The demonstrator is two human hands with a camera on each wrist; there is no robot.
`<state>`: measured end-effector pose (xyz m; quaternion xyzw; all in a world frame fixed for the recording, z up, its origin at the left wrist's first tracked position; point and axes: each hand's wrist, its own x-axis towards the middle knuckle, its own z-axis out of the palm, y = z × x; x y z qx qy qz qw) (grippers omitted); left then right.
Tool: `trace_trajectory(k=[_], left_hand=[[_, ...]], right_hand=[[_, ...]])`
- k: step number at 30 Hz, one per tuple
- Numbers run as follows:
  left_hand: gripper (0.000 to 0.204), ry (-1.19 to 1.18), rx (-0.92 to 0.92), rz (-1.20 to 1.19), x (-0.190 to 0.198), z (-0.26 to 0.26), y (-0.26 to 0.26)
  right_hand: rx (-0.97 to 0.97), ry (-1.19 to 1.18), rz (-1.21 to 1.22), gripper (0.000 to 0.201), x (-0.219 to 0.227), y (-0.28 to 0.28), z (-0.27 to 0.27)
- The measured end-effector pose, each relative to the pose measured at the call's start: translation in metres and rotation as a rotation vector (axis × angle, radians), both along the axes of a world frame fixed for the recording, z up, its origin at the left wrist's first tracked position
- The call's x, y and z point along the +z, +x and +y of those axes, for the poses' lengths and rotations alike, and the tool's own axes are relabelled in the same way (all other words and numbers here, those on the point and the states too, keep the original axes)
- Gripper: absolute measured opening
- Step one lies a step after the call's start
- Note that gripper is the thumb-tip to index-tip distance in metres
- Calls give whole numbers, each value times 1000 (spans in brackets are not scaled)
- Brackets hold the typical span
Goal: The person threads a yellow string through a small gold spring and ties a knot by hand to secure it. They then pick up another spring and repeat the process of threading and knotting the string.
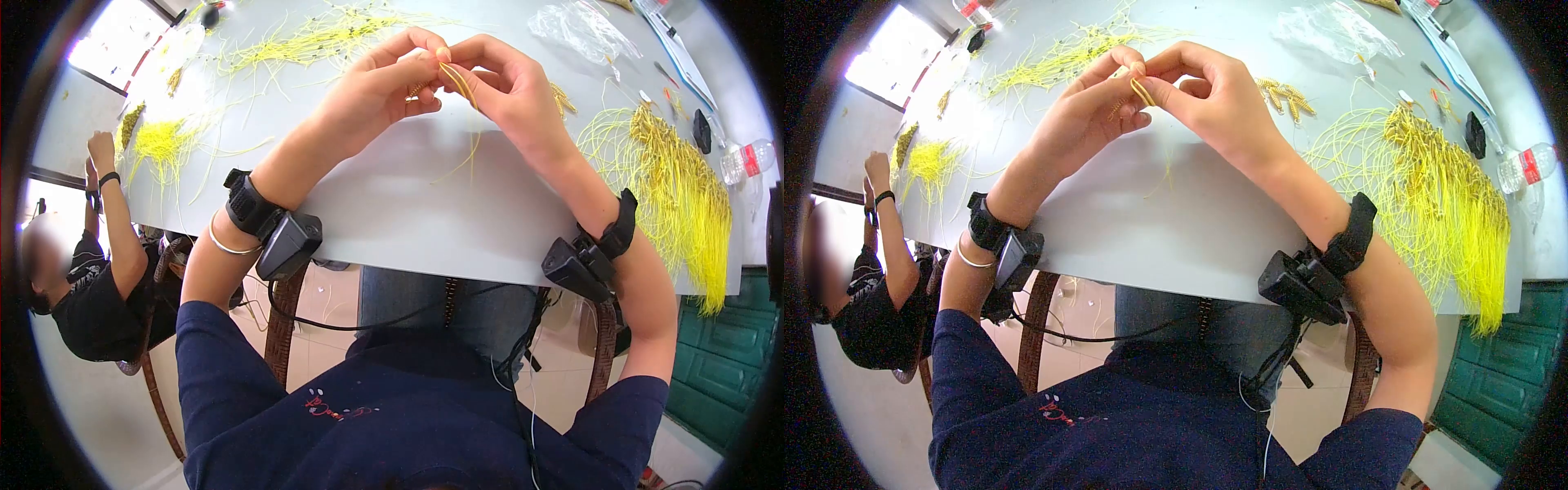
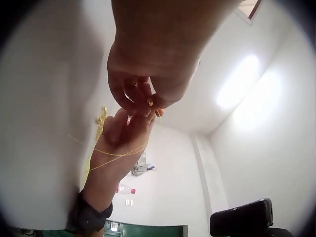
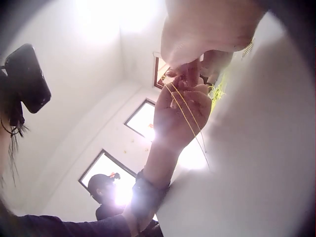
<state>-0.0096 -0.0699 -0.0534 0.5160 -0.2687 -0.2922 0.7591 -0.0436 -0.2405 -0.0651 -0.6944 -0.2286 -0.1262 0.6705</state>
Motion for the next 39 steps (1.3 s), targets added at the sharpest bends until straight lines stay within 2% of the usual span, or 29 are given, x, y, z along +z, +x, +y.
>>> trace_trajectory(k=[4, 6, 7, 9, 13, 15, 18, 22, 25, 29, 31, 32, 34, 38, 39], left_hand=[[9, -65, -49, 85, -3, 0, 1], [13, -71, -30, 98, -6, 0, 4], [16, -77, -11, 111, -5, -2, 4], [19, -46, -11, 97, 0, -3, -1], [25, -33, -26, 15, 2, -5, -3], [26, -8, -5, -24, 1, -4, -3], [26, 63, 36, -102, 4, -5, -6], [25, 244, 102, -271, 8, -6, -11], [27, 270, 118, -304, 5, -8, -11], [28, 313, 89, -327, 5, -7, -9], [29, 294, 158, -377, 2, -5, -6], [29, 294, 158, -377, 1, -4, -5], [29, 317, 312, -381, 0, -2, -4], [32, 327, 426, -378, 0, -1, -2], [32, 327, 425, -382, 0, -3, -4]], right_hand=[[40, 1, 88, 14, 10, -4, -9], [102, 104, 321, 15, 12, -4, -12], [101, 105, 320, 15, 12, -4, -12], [257, 342, 482, 15, 13, -4, -10], [342, 462, 508, 15, 21, -8, -10], [509, 542, 515, 16, 22, -5, -17], [538, 582, 516, 17, 22, -1, -22], [493, 621, 479, 16, 24, 4, -28], [420, 623, 440, 14, 28, 2, -26], [456, 625, 465, 14, 29, 1, -28], [246, 561, 469, 15, 33, -4, -21], [246, 561, 469, 15, 33, -2, -20], [153, 479, 424, 10, 32, 1, -19], [133, 433, 426, 11, 26, 2, -24], [269, 400, 431, 10, 19, 8, -30]])
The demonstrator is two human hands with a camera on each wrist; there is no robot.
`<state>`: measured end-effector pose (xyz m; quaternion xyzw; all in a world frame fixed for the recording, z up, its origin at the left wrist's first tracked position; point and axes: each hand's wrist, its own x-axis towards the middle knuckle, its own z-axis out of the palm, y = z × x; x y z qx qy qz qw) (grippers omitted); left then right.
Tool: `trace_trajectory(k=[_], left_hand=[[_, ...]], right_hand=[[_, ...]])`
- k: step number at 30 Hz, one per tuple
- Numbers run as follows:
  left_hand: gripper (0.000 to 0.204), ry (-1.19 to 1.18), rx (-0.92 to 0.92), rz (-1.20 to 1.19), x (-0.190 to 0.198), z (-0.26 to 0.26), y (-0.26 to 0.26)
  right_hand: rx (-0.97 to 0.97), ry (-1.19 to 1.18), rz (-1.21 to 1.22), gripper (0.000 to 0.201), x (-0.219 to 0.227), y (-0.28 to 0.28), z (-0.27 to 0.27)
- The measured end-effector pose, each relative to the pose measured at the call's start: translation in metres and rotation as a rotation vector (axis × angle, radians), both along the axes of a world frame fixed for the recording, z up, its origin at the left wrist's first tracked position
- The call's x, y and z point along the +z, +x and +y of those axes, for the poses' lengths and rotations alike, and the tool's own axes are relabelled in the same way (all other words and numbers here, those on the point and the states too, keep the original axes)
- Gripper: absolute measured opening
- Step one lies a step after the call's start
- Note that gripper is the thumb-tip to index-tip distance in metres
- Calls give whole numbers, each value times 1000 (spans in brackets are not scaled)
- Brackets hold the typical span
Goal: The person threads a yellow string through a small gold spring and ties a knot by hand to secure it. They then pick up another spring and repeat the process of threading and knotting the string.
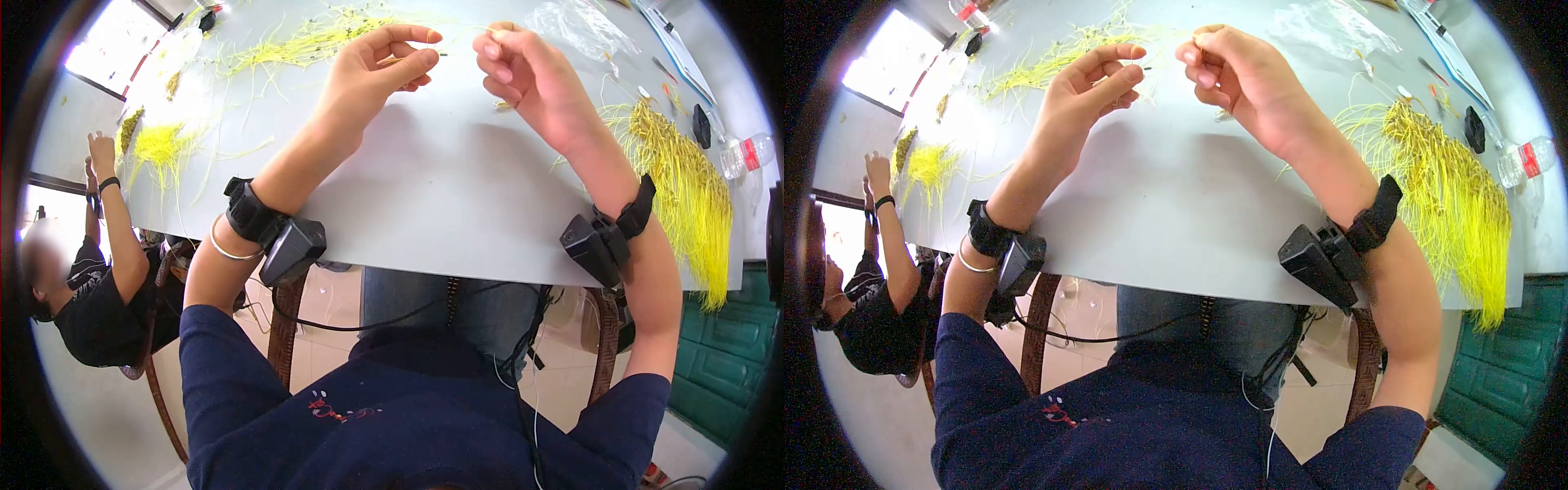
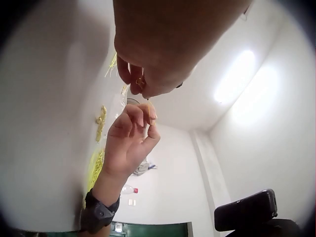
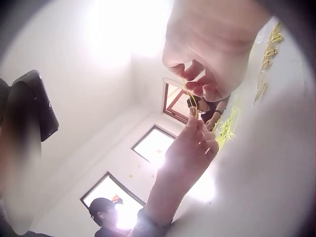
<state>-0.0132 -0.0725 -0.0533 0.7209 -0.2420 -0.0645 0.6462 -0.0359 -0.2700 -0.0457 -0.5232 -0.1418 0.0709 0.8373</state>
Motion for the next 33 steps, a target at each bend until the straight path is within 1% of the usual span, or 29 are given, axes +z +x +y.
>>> trace_trajectory(k=[1, 2, 4, 5, 6, 7, 8, 12, 14, 15, 17, 21, 24, 27, 29, 30, 32, 33], left_hand=[[29, -36, 14, 5, 2, -2, -2], [26, -71, 27, 11, 3, -3, -2], [27, -70, 24, 18, 3, -3, -1], [28, -70, 20, 30, 2, -2, -1], [28, -70, 20, 30, 2, -2, -1], [29, -21, -42, 14, 1, -1, 0], [29, 28, -104, -2, 1, 0, 1], [28, 84, -147, 53, 0, -2, -2], [26, 156, -261, 60, 0, -2, -3], [26, 156, -260, 62, 0, -2, -4], [23, 140, -276, 53, 2, -4, -6], [21, 181, -293, 58, 4, -3, -7], [18, 189, -272, 41, 4, -2, -7], [15, 178, -279, 86, 5, -2, -8], [10, 86, -258, 179, 5, -4, -10], [10, 86, -258, 179, 5, -4, -10], [6, 24, -283, 242, 6, -5, -9], [6, 25, -283, 242, 6, -4, -8]], right_hand=[[137, -4, -31, 10, -3, 5, -5], [137, -4, -39, 10, -5, 8, -8], [235, 174, -42, 9, -6, 9, -10], [235, 174, -43, 9, -4, 7, -9], [124, 214, -40, 9, -1, 5, -8], [13, 253, -37, 9, 1, 3, -6], [-32, 252, -73, 19, -1, 5, -5], [35, 333, -113, 11, 0, 6, -13], [-194, 334, -79, 16, 2, 4, -11], [-194, 334, -78, 16, 2, 4, -11], [-270, 234, -64, 17, 3, 4, -10], [-253, 229, -47, 18, 1, 3, -8], [-269, 218, -70, 18, 3, 1, -6], [-269, 205, -79, 18, 2, 2, -7], [-240, 213, -101, 20, 0, 3, -5], [-240, 213, -101, 20, 2, 2, -5], [-185, 137, -63, 28, 9, -4, -4], [-185, 138, -63, 28, 9, -4, -5]])
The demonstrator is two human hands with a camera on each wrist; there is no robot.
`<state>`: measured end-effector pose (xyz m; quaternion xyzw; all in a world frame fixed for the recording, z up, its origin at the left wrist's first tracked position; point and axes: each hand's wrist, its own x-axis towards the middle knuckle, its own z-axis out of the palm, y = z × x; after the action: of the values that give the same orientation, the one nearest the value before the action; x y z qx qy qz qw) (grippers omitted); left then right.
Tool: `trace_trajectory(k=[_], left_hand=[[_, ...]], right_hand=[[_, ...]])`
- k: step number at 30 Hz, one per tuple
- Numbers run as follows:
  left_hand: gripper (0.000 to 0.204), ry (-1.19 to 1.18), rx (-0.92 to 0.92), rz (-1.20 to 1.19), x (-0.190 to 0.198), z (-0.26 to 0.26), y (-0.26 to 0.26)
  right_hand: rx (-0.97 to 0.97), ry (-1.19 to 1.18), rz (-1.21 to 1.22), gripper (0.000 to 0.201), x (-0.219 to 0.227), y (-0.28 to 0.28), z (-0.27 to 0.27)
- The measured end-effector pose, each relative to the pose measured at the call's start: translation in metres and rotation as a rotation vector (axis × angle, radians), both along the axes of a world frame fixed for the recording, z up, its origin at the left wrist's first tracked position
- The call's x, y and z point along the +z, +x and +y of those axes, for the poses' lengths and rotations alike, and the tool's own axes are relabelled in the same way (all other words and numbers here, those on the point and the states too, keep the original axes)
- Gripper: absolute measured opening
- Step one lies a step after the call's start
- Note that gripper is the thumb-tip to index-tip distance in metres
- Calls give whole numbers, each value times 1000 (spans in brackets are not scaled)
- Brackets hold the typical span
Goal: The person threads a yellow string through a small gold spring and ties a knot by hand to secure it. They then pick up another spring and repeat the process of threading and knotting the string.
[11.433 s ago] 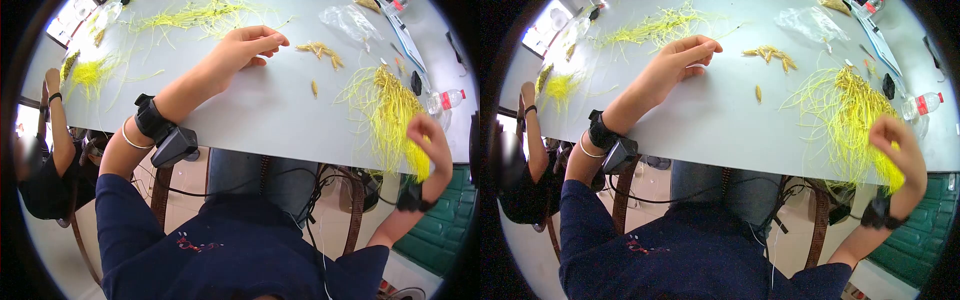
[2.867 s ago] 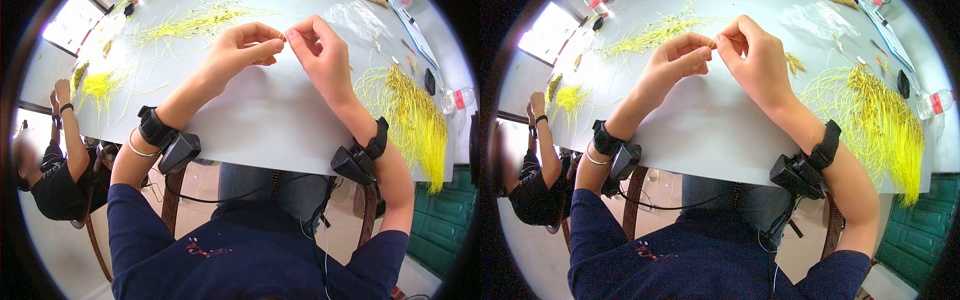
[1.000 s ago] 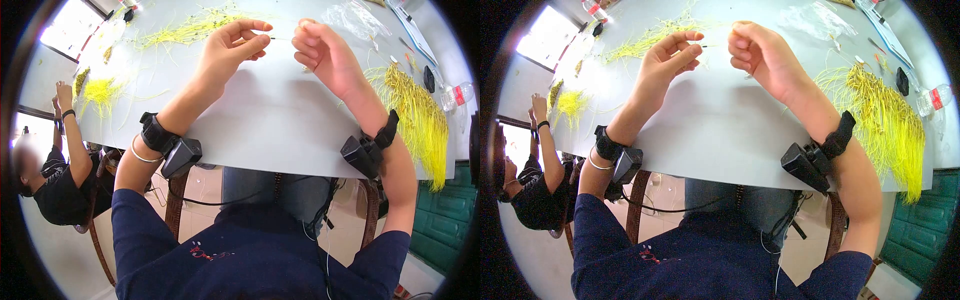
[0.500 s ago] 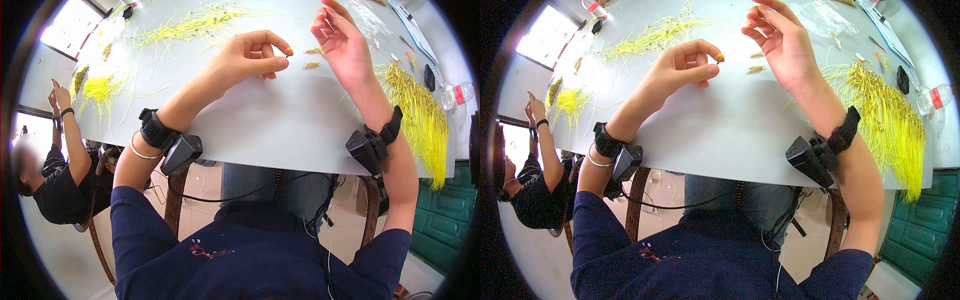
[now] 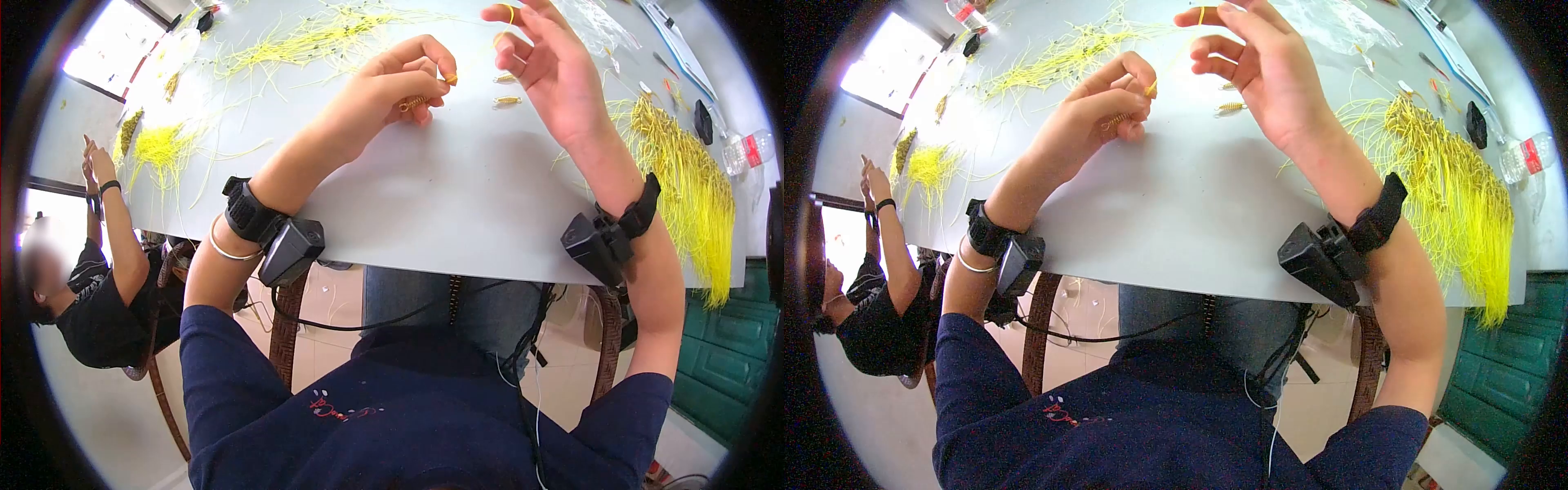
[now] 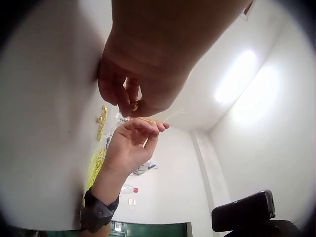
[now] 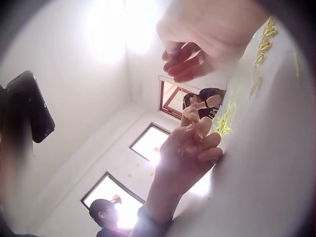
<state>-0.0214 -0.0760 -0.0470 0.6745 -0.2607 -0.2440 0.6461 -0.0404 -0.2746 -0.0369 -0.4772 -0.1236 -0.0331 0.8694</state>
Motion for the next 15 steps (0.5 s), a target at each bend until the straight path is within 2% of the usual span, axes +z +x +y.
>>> trace_trajectory(k=[2, 3, 6, 8, 11, 15], left_hand=[[5, -154, -61, 168, -1, 4, 4], [5, -153, -62, 167, -2, 6, 7], [7, -286, -161, 226, -7, 8, 14], [7, -333, -166, 238, -8, 9, 15], [7, -342, -160, 147, -9, 8, 14], [6, -260, -130, 72, -10, 8, 11]], right_hand=[[58, -147, -44, 39, -1, -1, -1], [57, -147, -45, 39, -3, -2, 1], [-152, -537, -20, 26, -12, -2, 13], [-113, -579, -12, 31, -16, -2, 10], [107, -590, -19, 22, -14, -3, 11], [161, -672, -110, 25, -17, 0, 12]])
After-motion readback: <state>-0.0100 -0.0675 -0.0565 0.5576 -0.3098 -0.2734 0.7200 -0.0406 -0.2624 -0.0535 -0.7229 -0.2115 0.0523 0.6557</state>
